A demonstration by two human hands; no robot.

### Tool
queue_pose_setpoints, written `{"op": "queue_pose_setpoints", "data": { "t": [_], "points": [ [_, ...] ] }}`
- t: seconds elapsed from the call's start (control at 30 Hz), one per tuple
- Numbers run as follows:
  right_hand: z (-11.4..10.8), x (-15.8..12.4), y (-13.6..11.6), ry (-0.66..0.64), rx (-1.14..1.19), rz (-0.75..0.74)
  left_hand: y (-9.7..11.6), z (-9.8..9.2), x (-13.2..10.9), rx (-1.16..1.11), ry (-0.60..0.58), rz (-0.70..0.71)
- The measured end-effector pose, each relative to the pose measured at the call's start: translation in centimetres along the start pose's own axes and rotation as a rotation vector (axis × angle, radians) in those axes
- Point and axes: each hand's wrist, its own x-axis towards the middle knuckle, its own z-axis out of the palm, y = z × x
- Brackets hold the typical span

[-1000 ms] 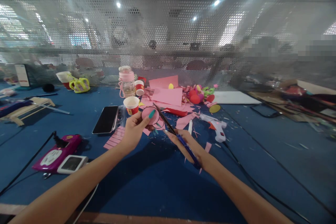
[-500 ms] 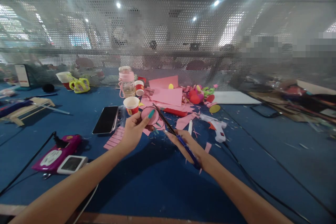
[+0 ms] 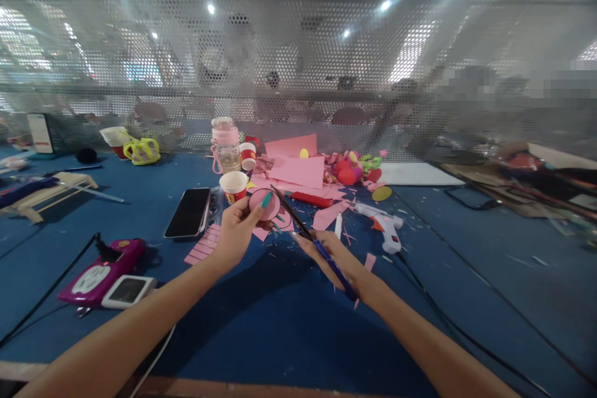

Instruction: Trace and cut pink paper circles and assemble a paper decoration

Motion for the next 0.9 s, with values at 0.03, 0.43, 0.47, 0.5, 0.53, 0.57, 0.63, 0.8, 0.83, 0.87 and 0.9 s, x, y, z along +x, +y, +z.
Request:
{"op": "queue_pose_setpoints", "data": {
  "t": [0.03, 0.43, 0.47, 0.5, 0.53, 0.57, 0.63, 0.8, 0.83, 0.87, 0.9],
  "points": [
    [0.0, 0.0, 0.1, -0.001, -0.011, -0.01, 0.0, 0.0, 0.0, 0.002, 0.004, 0.003],
    [-0.1, -0.3, -0.6, -0.026, 0.068, 0.036, 0.2, 0.0, -0.3, 0.114, -0.036, 0.066],
    [-0.1, -0.3, -0.7, -0.028, 0.081, 0.051, 0.2, 0.0, -0.3, 0.114, -0.036, 0.066],
    [-0.1, -0.4, -0.8, -0.026, 0.095, 0.058, 0.2, 0.0, -0.4, 0.114, -0.035, 0.066],
    [-0.2, -0.4, -0.8, -0.027, 0.107, 0.057, 0.2, 0.0, -0.4, 0.114, -0.038, 0.067],
    [-0.2, -0.4, -0.9, -0.03, 0.117, 0.052, 0.2, 0.0, -0.4, 0.115, -0.043, 0.067],
    [-0.1, -0.3, -0.9, -0.033, 0.129, 0.045, 0.2, 0.0, -0.4, 0.113, -0.051, 0.068],
    [0.0, -0.2, -0.9, -0.03, 0.126, 0.059, 0.1, 0.0, -0.4, 0.09, -0.051, 0.059],
    [0.0, -0.2, -0.9, -0.034, 0.132, 0.058, 0.1, 0.0, -0.4, 0.085, -0.051, 0.057],
    [0.1, -0.2, -0.8, -0.04, 0.139, 0.051, 0.1, -0.1, -0.3, 0.08, -0.05, 0.056],
    [0.1, -0.1, -0.8, -0.043, 0.142, 0.043, 0.1, -0.1, -0.3, 0.078, -0.05, 0.054]
  ]
}}
